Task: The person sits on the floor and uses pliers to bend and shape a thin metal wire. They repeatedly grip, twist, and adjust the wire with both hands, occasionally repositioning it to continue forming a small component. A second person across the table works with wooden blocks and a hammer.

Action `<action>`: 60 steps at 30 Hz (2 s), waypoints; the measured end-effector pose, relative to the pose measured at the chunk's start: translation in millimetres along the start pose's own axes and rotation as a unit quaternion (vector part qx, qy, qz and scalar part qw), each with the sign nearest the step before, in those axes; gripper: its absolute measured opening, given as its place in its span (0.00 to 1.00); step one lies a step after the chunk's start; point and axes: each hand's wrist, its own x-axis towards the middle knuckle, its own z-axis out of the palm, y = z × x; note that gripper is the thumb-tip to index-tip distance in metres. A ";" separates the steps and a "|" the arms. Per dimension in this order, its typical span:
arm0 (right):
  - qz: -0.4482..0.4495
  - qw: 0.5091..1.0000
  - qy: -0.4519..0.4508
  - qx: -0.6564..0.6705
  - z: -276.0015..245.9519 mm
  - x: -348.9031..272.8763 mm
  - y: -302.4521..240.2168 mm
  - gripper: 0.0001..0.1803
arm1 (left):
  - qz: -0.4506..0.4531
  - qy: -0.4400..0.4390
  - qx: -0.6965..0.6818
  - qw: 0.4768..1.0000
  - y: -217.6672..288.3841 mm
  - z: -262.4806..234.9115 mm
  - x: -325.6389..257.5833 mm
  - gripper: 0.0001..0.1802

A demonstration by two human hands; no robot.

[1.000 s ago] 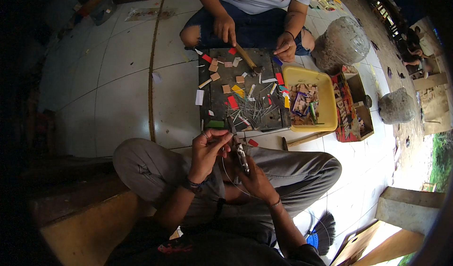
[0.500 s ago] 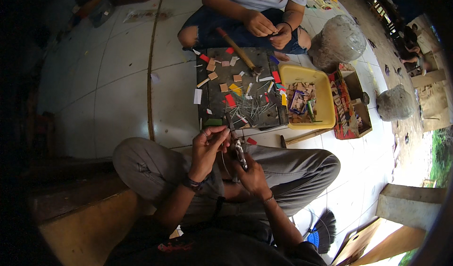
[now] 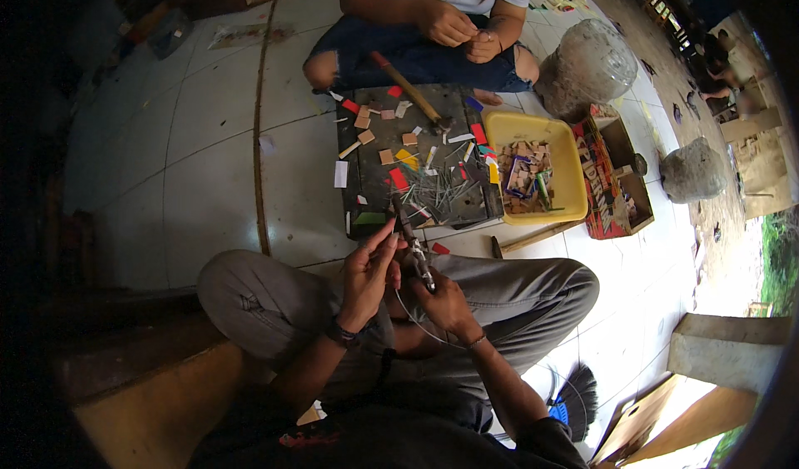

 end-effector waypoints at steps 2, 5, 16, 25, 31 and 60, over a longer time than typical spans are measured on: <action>-0.015 1.000 0.018 -0.009 2.6 0.0 1.1 0.24 | -0.004 0.001 0.000 1.000 -0.1 0.0 -0.5 0.21; -0.024 0.999 0.039 -0.013 5.0 -0.5 0.9 0.24 | 0.019 0.001 0.000 1.000 -1.6 1.5 -0.9 0.21; 0.027 0.999 0.037 -0.001 2.7 -5.2 -9.8 0.25 | 0.030 -0.076 0.017 0.997 -7.5 -0.2 -8.4 0.29; 0.085 0.972 -0.071 0.206 -22.7 -2.6 -12.3 0.21 | 0.004 -0.007 -0.057 0.998 -4.1 5.6 -6.9 0.18; 0.014 0.992 -0.067 0.108 -28.7 1.3 -27.2 0.18 | -0.020 0.028 -0.082 0.996 8.0 0.5 -6.4 0.21; -0.027 0.996 -0.062 0.058 -19.6 -40.2 -23.4 0.33 | 0.050 0.047 -0.071 0.995 11.6 3.0 4.9 0.11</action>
